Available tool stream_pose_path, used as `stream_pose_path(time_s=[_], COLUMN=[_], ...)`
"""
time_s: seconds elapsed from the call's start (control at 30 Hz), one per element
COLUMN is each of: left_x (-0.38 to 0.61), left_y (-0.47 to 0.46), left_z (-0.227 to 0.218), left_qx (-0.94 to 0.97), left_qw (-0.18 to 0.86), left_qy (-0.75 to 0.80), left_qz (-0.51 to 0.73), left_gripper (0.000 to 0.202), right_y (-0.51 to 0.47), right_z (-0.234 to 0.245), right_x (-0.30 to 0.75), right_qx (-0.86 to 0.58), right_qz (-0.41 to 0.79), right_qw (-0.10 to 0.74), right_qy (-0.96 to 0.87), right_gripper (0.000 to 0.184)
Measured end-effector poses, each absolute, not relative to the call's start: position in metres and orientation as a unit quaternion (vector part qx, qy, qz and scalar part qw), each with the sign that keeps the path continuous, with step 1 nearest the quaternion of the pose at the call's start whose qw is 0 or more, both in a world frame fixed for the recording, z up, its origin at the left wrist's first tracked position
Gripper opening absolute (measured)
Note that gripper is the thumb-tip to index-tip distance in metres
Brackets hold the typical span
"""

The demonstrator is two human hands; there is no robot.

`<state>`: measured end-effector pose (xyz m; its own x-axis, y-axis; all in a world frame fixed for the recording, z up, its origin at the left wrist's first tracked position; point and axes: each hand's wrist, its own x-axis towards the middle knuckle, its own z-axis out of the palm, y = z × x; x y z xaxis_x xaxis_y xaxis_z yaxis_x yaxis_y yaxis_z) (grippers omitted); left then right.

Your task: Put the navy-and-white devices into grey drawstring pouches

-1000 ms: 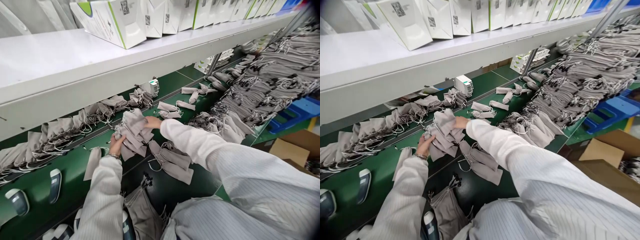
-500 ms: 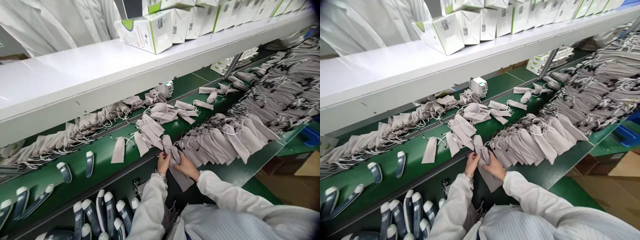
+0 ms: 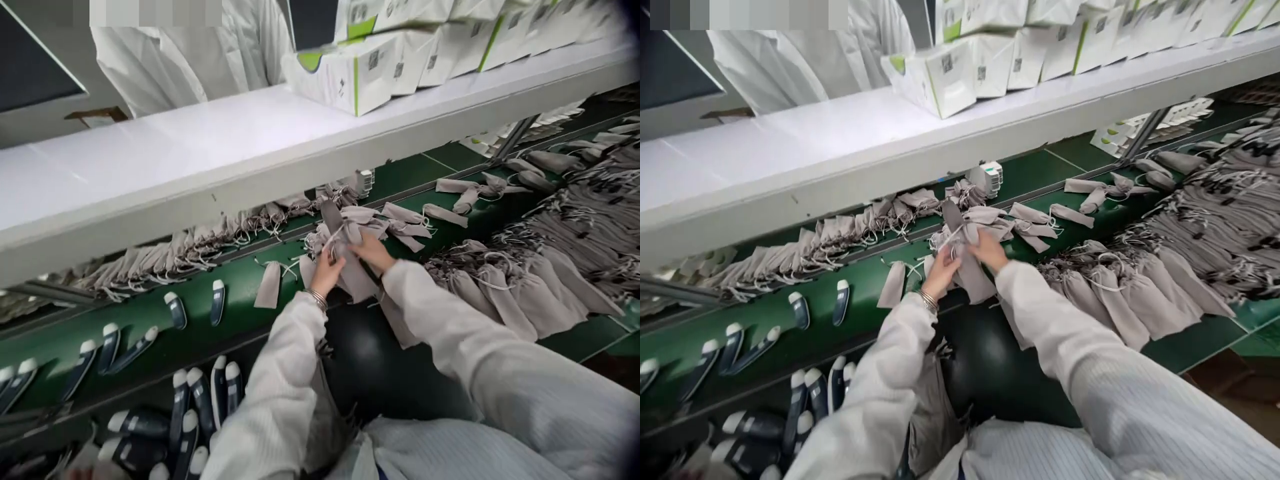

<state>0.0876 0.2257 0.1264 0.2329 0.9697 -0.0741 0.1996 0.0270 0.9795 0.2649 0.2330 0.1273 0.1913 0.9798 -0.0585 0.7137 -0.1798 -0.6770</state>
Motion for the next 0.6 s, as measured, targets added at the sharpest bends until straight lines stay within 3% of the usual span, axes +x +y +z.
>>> stream_pose_path(time_s=[0.1, 0.3, 0.47, 0.6], left_x=[0.034, -0.058, -0.076, -0.076], left_y=[0.203, 0.061, 0.014, 0.011], left_z=[0.108, 0.074, 0.051, 0.035], left_qx=[0.624, 0.656, 0.673, 0.699], left_qw=[0.454, 0.337, 0.295, 0.287], left_qy=[0.536, 0.613, 0.622, 0.606], left_qz=[0.342, 0.284, 0.270, 0.248], left_gripper=[0.040, 0.027, 0.029, 0.033], right_y=[0.275, 0.282, 0.196, 0.132], right_z=[0.124, 0.122, 0.098, 0.056], right_x=[0.285, 0.299, 0.278, 0.255], right_qx=[-0.764, -0.773, -0.724, -0.737], right_qz=[0.226, 0.115, 0.104, 0.147], right_qw=[0.188, 0.190, 0.174, 0.117], right_qy=[-0.574, -0.594, -0.659, -0.649], right_gripper=[0.057, 0.072, 0.045, 0.043])
